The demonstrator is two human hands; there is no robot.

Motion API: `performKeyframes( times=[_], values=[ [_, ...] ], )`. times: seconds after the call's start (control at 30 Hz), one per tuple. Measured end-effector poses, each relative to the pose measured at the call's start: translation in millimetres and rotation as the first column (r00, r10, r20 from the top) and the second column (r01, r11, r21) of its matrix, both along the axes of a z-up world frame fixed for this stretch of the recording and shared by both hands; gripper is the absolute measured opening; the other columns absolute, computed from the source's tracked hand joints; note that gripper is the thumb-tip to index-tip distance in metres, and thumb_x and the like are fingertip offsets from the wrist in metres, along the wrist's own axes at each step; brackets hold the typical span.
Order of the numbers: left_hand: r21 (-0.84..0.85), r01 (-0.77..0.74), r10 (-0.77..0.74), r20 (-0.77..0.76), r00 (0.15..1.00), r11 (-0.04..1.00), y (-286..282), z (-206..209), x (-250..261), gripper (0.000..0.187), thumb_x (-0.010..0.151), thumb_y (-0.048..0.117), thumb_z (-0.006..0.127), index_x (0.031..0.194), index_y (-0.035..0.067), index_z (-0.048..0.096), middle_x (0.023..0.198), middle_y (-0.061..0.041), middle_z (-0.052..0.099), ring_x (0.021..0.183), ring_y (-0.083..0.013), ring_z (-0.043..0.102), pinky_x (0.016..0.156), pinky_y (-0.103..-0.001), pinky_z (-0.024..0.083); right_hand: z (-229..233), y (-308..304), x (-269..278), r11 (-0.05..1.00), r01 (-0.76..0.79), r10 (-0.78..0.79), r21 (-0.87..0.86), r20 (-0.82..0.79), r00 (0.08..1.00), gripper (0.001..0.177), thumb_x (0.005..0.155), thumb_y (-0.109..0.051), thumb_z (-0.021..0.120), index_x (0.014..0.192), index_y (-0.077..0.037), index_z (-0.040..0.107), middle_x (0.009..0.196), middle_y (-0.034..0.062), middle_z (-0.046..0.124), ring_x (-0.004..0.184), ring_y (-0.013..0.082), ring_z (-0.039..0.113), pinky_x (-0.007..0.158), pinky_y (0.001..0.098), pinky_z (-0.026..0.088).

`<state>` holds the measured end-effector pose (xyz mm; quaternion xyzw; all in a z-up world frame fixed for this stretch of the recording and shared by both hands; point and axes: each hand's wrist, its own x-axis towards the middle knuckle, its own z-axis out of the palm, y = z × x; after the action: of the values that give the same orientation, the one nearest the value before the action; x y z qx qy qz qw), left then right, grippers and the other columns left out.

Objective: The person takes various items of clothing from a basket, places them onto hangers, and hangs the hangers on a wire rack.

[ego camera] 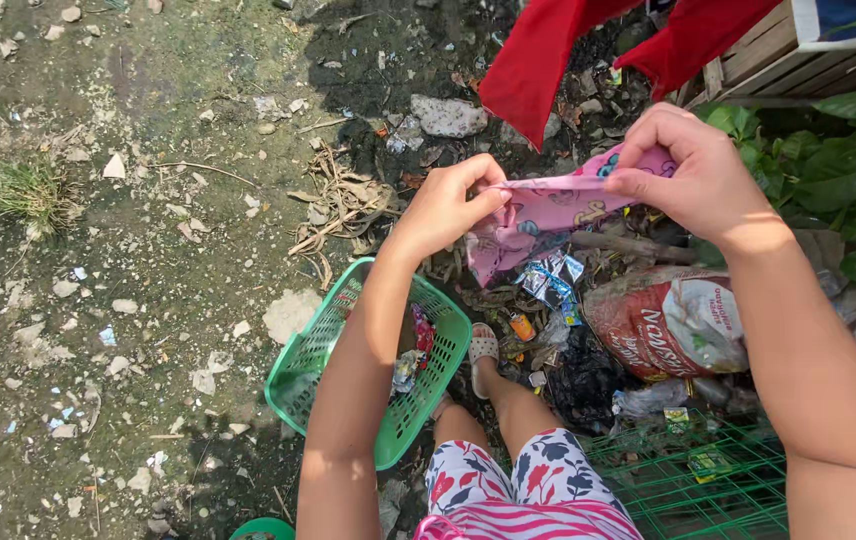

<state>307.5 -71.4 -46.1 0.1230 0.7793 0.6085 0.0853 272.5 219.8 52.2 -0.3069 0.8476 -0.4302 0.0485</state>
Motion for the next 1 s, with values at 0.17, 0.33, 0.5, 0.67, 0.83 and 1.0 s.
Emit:
performKeyframes(
  times=[0.17,0.33,0.5,0.67,0.83,1.0],
  values=[
    [0.192,0.15,-0.127,-0.127,0.984,0.97,-27,95,1,0.019,0.1,0.024,0.066,0.1,0.005,0.063,0.08,0.002,0.066,0.072,-0.0034,0.059,0.06,-0.026,0.05,63,-16,22,0.924,0.215,-0.077,0.317,-0.396,0.915,0.041,0.08,-0.014,0.089,0.107,-0.002,0.06,0.105,0.0138,0.057,0.087,0.0246,0.059,0.077,0.0362,0.049],
    [0.135,0.145,-0.094,-0.326,0.941,0.98,-42,155,6,0.019,0.104,0.021,0.068,0.102,0.002,0.067,0.083,0.0,0.065,0.077,-0.0043,0.054,0.065,-0.024,0.046,109,-13,23,0.944,0.206,-0.02,0.257,-0.582,0.813,0.047,0.08,-0.001,0.08,0.121,0.002,0.059,0.114,0.0164,0.062,0.097,0.0303,0.063,0.083,0.0395,0.053],
    [0.149,0.075,-0.045,-0.193,0.98,0.986,-57,178,20,0.019,0.103,0.023,0.062,0.102,0.005,0.068,0.081,0.004,0.067,0.071,-0.0024,0.061,0.062,-0.022,0.05,114,5,15,0.942,0.287,-0.284,0.176,-0.045,0.958,0.027,0.091,-0.005,0.078,0.117,-0.003,0.067,0.102,0.0091,0.071,0.091,0.0144,0.066,0.081,0.0296,0.054],
    [0.407,0.189,-0.126,-0.176,0.976,0.894,-52,170,41,0.02,0.106,0.023,0.061,0.11,0.004,0.065,0.09,0.002,0.068,0.079,-0.0048,0.062,0.067,-0.023,0.05,110,-6,20,0.898,0.192,-0.017,-0.395,0.405,0.914,0.021,0.1,0.002,0.062,0.12,-0.004,0.061,0.108,0.0033,0.068,0.094,0.0106,0.066,0.082,0.0261,0.053],
    [0.656,0.348,-0.321,-0.166,0.932,0.67,-4,146,68,0.018,0.112,0.02,0.054,0.117,0.004,0.057,0.1,-0.004,0.065,0.089,-0.0122,0.068,0.083,-0.03,0.058,129,-33,47,0.774,0.139,0.205,-0.617,0.454,0.867,0.023,0.101,0.005,0.052,0.122,-0.004,0.057,0.112,0.0021,0.065,0.097,0.0104,0.065,0.084,0.0265,0.054],
    [0.977,0.078,-0.411,0.01,0.912,0.198,-13,136,88,0.018,0.109,0.013,0.052,0.115,-0.004,0.057,0.109,-0.013,0.069,0.099,-0.02,0.07,0.092,-0.036,0.057,153,3,63,0.765,0.164,0.246,-0.622,0.518,0.819,0.021,0.107,-0.001,0.048,0.126,-0.003,0.059,0.103,0.0086,0.068,0.086,0.0126,0.068,0.074,0.0272,0.054]
  ],
)
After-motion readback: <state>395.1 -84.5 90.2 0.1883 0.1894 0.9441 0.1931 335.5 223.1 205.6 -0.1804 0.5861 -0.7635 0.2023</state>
